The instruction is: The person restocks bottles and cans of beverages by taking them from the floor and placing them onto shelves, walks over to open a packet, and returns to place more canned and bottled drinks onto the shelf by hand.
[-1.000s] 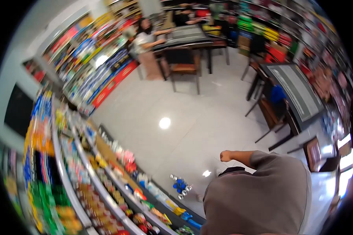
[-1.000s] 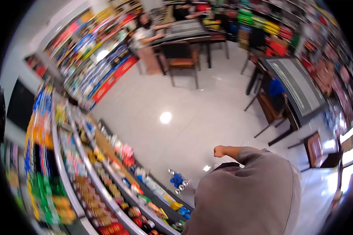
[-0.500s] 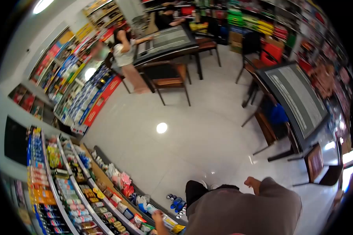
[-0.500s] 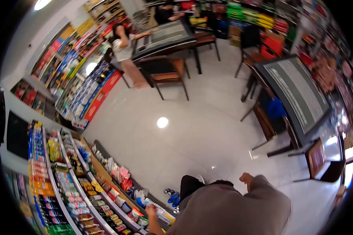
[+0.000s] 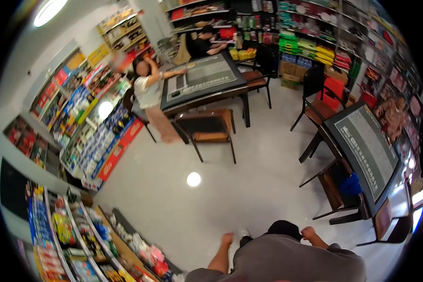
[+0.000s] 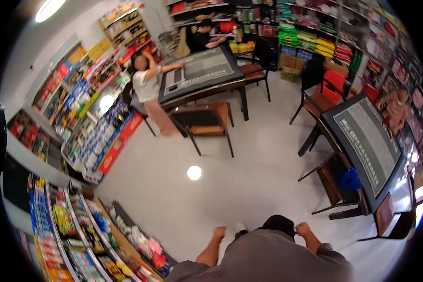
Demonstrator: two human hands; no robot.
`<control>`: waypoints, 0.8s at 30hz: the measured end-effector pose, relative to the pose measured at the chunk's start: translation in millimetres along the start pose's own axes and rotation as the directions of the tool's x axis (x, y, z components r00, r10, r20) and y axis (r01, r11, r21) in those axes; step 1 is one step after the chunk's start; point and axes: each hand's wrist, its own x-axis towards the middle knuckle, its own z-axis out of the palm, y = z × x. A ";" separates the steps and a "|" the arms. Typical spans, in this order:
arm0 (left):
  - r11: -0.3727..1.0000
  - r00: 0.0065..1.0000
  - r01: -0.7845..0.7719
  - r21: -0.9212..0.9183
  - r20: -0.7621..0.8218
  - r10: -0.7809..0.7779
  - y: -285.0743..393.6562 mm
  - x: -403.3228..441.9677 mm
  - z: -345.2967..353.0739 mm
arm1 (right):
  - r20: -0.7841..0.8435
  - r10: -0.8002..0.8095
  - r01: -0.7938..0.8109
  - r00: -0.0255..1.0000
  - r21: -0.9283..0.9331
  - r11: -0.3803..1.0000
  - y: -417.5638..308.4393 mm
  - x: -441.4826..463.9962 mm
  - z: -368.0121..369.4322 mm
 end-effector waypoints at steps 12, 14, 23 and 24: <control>0.378 0.622 -0.783 0.494 0.602 0.501 465.6 133.9 114.1 | 0.250 0.166 -0.025 0.954 -0.486 0.874 -27.4 79.6 20.4; 0.234 0.701 -0.683 0.692 0.530 0.477 460.1 184.1 76.0 | 0.303 0.107 0.116 0.947 -0.634 0.765 -31.9 162.1 7.6; 0.573 0.970 -0.230 0.787 0.232 0.070 454.1 226.3 62.3 | -0.421 -0.070 0.423 0.904 0.859 0.289 -430.9 378.2 -420.7; 0.603 0.971 -0.225 0.765 0.224 0.079 465.1 239.1 72.9 | -0.412 -0.249 0.477 0.876 0.812 0.336 -487.8 365.9 -475.2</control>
